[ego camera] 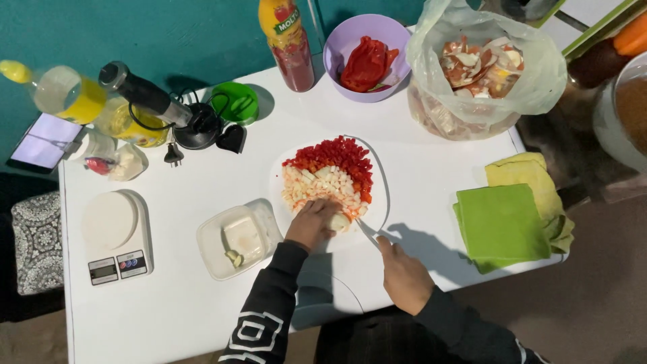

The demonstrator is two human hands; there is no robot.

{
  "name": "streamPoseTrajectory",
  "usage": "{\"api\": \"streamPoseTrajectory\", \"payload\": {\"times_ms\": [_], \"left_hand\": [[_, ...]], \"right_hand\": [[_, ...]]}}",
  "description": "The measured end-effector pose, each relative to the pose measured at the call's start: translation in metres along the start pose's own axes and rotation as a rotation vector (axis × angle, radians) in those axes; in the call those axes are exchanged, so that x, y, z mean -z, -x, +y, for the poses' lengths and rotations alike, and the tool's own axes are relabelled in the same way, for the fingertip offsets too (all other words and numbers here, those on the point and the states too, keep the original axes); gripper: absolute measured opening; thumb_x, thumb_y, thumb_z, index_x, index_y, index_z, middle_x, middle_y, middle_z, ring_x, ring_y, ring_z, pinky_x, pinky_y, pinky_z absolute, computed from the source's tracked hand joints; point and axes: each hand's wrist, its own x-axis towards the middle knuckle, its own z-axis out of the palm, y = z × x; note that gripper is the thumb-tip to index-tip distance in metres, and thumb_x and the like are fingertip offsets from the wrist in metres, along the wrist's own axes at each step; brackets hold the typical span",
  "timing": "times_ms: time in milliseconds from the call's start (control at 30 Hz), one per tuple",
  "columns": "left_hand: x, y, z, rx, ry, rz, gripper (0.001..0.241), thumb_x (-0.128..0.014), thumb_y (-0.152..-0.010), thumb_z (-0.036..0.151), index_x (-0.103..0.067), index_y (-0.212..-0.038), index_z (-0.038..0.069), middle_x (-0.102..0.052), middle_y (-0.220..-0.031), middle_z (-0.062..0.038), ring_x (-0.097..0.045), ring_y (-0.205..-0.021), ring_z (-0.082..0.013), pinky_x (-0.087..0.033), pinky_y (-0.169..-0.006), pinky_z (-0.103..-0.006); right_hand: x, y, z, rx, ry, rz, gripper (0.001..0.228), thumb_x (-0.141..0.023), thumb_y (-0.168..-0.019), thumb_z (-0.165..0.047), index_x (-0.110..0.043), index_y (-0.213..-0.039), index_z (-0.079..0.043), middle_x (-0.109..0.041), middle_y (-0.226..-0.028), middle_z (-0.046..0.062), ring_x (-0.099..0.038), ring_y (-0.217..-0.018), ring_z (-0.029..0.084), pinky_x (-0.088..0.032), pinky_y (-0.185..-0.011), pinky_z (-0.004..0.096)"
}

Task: Chopping an onion and mixing it with diced peppers on a plate.

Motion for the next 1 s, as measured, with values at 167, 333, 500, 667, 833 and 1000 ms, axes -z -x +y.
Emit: {"api": "streamPoseTrajectory", "payload": {"times_ms": [167,333,500,667,833,1000], "left_hand": [[-0.007,0.015,0.003,0.013,0.163,0.129,0.066,-0.085,-0.073,0.016,-0.064,-0.136,0.018,-0.061,-0.135,-0.005,-0.056,-0.128,-0.03,-0.049,-0.106,-0.0401],[-0.017,0.03,0.007,0.093,0.235,0.216,0.064,-0.081,-0.079,0.014,-0.062,-0.14,0.015,-0.058,-0.136,-0.01,-0.055,-0.126,-0.032,-0.049,-0.104,-0.0416],[-0.01,0.035,0.015,0.229,0.142,0.256,0.071,-0.079,-0.08,0.017,-0.054,-0.147,0.012,-0.058,-0.137,-0.01,-0.055,-0.122,-0.0337,-0.05,-0.101,-0.0428],[-0.027,0.037,0.016,0.162,0.099,0.314,0.065,-0.078,-0.083,0.024,-0.056,-0.143,0.013,-0.058,-0.138,-0.01,-0.056,-0.118,-0.0365,-0.05,-0.099,-0.0435],[-0.048,0.037,0.025,0.37,-0.048,0.414,0.063,-0.071,-0.094,0.03,-0.049,-0.148,0.007,-0.059,-0.138,-0.012,-0.057,-0.113,-0.0365,-0.051,-0.094,-0.0421],[-0.054,0.03,0.037,0.422,-0.231,0.53,0.066,-0.064,-0.096,0.029,-0.043,-0.151,-0.001,-0.061,-0.135,-0.018,-0.058,-0.113,-0.0357,-0.05,-0.092,-0.0443]], "right_hand": [[-0.018,-0.013,-0.023,-0.068,0.054,-0.133,0.067,-0.053,-0.085,0.001,-0.034,-0.149,0.006,-0.062,-0.116,0.03,-0.072,-0.08,0.043,-0.061,-0.068,0.049],[-0.041,-0.028,-0.048,-0.006,0.12,-0.074,0.068,-0.056,-0.085,0.0,-0.032,-0.148,0.013,-0.06,-0.118,0.035,-0.073,-0.08,0.044,-0.061,-0.068,0.046],[-0.005,-0.027,-0.061,-0.079,0.11,-0.133,0.068,-0.053,-0.086,0.001,-0.033,-0.151,0.007,-0.061,-0.119,0.031,-0.074,-0.077,0.041,-0.063,-0.064,0.046],[-0.043,-0.025,-0.038,0.031,0.126,-0.043,0.071,-0.058,-0.081,-0.001,-0.036,-0.148,0.01,-0.064,-0.109,0.03,-0.072,-0.074,0.043,-0.061,-0.064,0.048],[-0.045,-0.047,-0.042,0.053,0.11,-0.03,0.071,-0.056,-0.085,-0.002,-0.036,-0.152,0.005,-0.065,-0.11,0.026,-0.072,-0.071,0.041,-0.061,-0.063,0.047],[-0.035,-0.045,-0.028,0.089,-0.001,0.043,0.065,-0.058,-0.09,-0.009,-0.041,-0.153,-0.005,-0.068,-0.103,0.022,-0.069,-0.065,0.041,-0.058,-0.06,0.049]]}}
